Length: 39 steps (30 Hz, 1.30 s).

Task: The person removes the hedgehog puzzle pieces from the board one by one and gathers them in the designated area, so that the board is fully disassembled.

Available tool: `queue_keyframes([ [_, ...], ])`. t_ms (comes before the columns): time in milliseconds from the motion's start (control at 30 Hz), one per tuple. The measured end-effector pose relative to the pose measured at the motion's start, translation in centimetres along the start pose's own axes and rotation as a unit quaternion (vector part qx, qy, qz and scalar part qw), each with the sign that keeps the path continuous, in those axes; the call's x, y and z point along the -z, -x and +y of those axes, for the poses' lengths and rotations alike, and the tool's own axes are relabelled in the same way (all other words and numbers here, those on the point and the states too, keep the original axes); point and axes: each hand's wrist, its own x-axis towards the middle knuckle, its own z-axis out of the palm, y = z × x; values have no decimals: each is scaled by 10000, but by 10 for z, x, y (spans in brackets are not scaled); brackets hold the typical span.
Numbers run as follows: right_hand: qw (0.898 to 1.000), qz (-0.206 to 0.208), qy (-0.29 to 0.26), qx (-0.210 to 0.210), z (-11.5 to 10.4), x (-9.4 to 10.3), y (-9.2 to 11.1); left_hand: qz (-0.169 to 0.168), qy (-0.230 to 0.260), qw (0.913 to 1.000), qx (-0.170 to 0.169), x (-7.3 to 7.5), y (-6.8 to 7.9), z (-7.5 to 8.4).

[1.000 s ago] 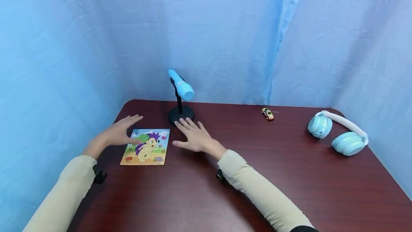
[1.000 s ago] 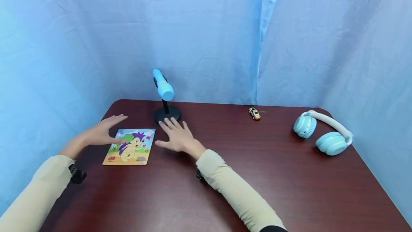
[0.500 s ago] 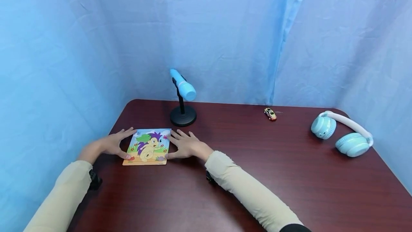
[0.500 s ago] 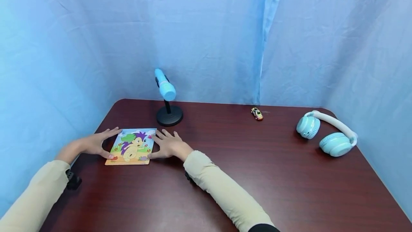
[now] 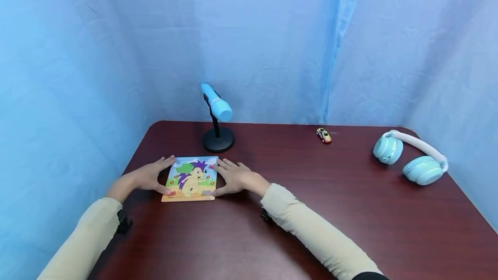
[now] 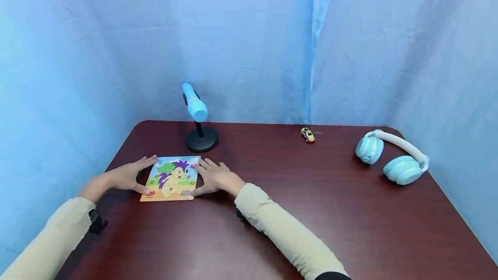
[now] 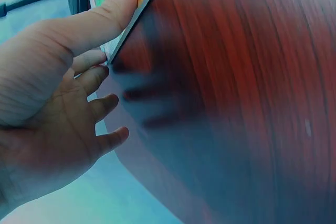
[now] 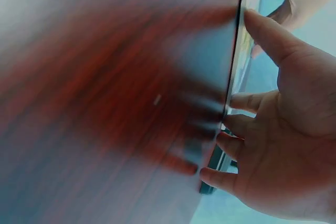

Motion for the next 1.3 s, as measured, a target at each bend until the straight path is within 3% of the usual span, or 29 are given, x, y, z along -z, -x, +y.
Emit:
queue_keyframes([
  [267,9995,-116,-274,-99,35,6,31,32,-479,9988,9,-15,-23,41],
  [600,9980,24,-630,108,95,8,71,-67,-985,9949,-193,-34,-61,89],
  [1033,9920,255,-1236,82,165,5,127,-316,-636,9954,-648,-55,-103,152],
  [1300,9865,320,-1604,-124,196,7,151,-336,-731,9931,-850,-67,-128,179],
])
